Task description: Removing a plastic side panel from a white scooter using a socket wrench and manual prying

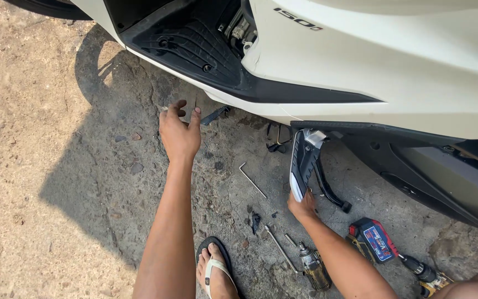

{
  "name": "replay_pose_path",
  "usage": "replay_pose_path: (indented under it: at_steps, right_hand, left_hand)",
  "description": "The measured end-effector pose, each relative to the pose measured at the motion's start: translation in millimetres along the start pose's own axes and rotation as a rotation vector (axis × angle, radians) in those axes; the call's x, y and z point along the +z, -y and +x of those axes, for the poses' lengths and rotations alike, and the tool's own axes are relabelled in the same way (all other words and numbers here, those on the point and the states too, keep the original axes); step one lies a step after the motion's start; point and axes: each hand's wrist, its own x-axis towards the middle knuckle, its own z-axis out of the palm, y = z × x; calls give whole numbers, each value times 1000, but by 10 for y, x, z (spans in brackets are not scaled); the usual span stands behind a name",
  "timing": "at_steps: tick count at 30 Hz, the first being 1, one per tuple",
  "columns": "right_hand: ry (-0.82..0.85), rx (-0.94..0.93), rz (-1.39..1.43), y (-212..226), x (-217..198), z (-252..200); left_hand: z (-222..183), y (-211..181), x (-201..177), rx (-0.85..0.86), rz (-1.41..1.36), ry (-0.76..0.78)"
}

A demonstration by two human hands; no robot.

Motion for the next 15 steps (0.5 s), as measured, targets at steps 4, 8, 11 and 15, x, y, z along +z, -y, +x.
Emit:
replay_pose_path:
  at_steps: [4,8,11,15]
  right_hand:
    - [-130,-260,-139,-219,4,187]
    - [-48,-446,-376,-79,-294,195]
    - [0,-562,-287,131,-699,-250]
    - [51,-694,250,531,-1648,-1075]
  left_hand:
    - [-193,196,-434,-27,10,-1]
    - [-268,-29,-652,-19,-2,-4]
    - [-377,-566,-725,26,-46,32]
    - [-688,-1459,-542,324,-155,94]
